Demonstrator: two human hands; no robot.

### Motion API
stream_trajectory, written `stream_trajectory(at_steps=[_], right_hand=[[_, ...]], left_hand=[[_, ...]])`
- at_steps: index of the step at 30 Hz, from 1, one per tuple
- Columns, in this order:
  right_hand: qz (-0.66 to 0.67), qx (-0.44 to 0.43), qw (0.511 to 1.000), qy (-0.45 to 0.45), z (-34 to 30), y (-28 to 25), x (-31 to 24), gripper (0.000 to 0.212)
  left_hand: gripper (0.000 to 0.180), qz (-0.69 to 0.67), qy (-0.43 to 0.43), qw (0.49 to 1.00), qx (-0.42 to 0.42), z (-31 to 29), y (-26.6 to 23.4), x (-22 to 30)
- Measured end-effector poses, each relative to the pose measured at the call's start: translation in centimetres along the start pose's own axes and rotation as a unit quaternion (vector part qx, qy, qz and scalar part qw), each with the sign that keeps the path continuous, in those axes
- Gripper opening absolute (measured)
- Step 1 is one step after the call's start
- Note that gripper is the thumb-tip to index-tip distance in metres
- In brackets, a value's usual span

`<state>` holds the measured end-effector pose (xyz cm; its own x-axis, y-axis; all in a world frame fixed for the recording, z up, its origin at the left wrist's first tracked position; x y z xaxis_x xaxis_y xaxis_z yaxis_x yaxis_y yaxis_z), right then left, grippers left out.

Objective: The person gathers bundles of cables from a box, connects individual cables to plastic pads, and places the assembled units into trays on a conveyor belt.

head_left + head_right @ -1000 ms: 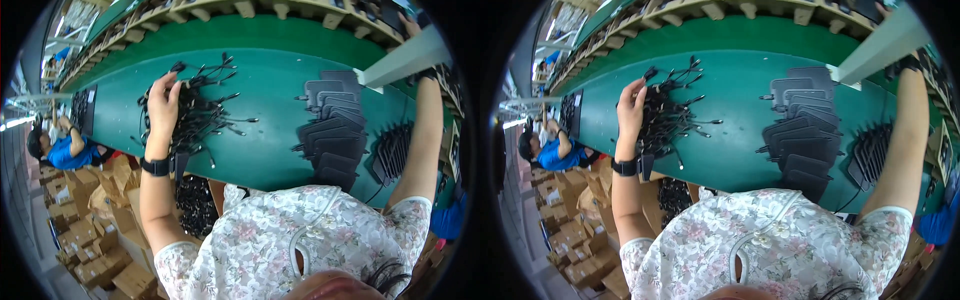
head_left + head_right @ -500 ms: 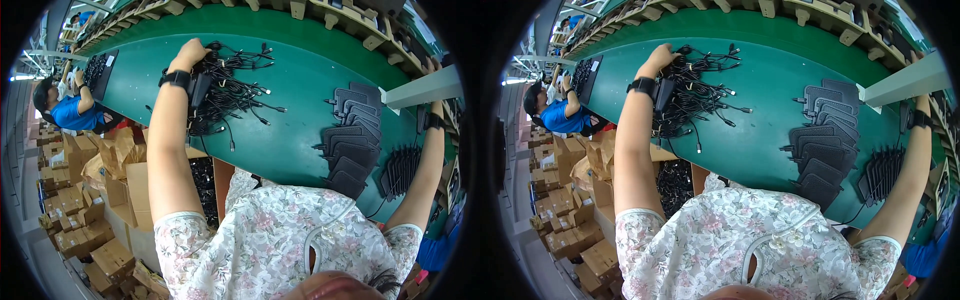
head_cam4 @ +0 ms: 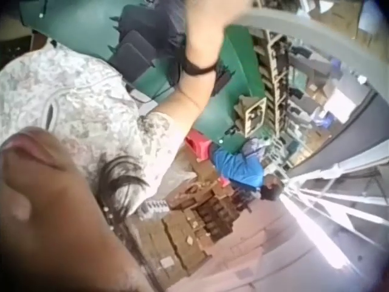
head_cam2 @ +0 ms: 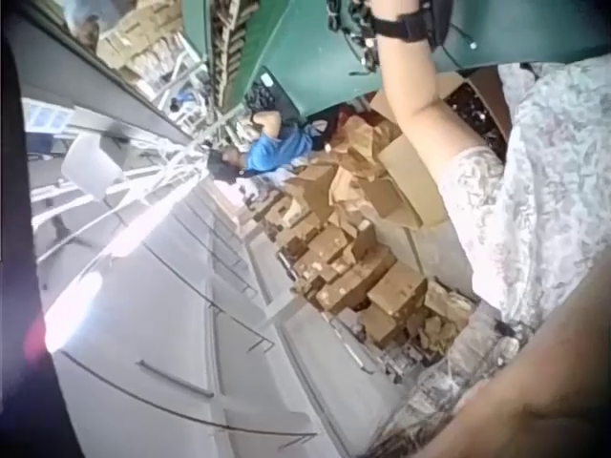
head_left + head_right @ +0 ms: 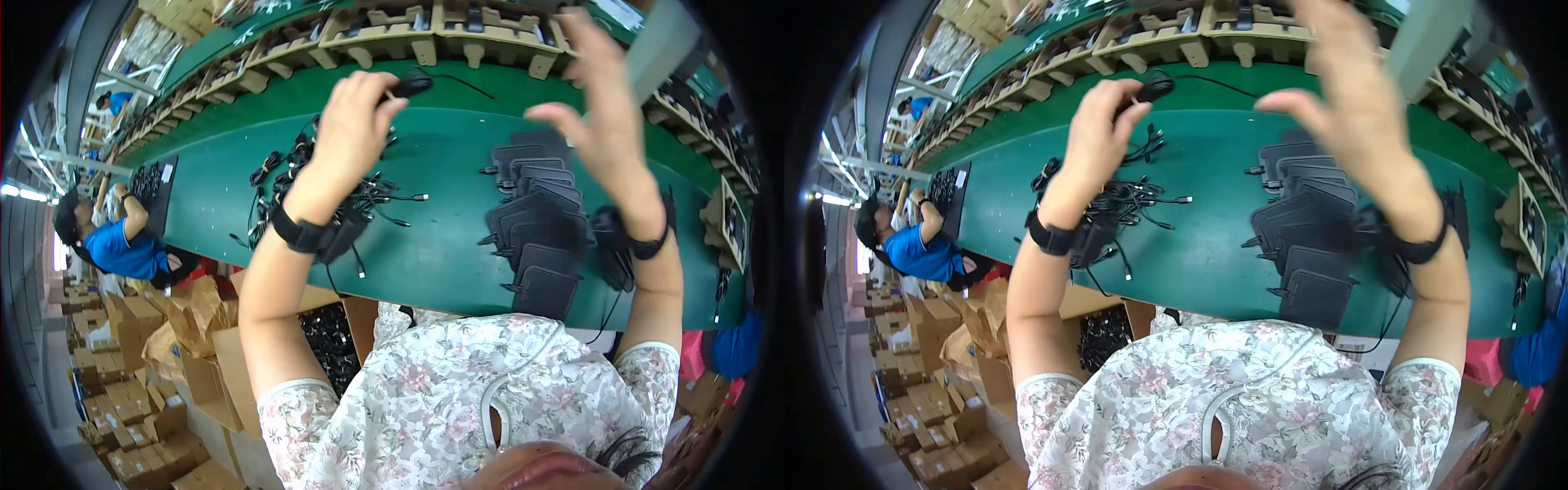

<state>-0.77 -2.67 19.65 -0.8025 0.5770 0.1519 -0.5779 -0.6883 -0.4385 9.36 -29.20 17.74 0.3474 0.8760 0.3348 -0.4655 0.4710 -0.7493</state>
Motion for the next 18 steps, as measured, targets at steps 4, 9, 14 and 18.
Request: stream_trajectory(at_steps=[4, 9, 14, 18], right_hand=[[0.203, -0.255, 0.937, 0.125, -0.8, 2.2, -2.6, 0.037], [0.612, -0.148, 0.632, 0.451, -3.0, 1.8, -2.2, 0.03], [0.674, -0.09, 0.554, 0.48, -6.7, 0.9, -1.0, 0.033], [0.543, -0.135, 0.718, 0.413, -8.3, -2.9, 3.4, 0.035]], left_hand=[[0.024, -0.36, -0.104, 0.927, -0.024, 0.9, 4.4, 5.1], [0.032, -0.673, -0.182, 0.71, -0.106, 0.9, 9.1, 9.5], [0.033, -0.699, -0.228, 0.644, -0.213, 1.3, 12.7, 11.8], [0.03, -0.599, -0.066, 0.772, -0.202, 1.4, 15.0, 11.5]])
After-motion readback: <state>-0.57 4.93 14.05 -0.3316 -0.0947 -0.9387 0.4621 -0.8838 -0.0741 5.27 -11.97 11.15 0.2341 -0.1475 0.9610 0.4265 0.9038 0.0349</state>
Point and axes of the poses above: each hand's wrist, its own z-axis towards the middle knuckle, its own y-axis out of the palm, x = y × z, the point moved 2 cm from there along z, towards the middle knuckle, and after that the axes turned 11 degrees about -z, right-handed, at the moved point
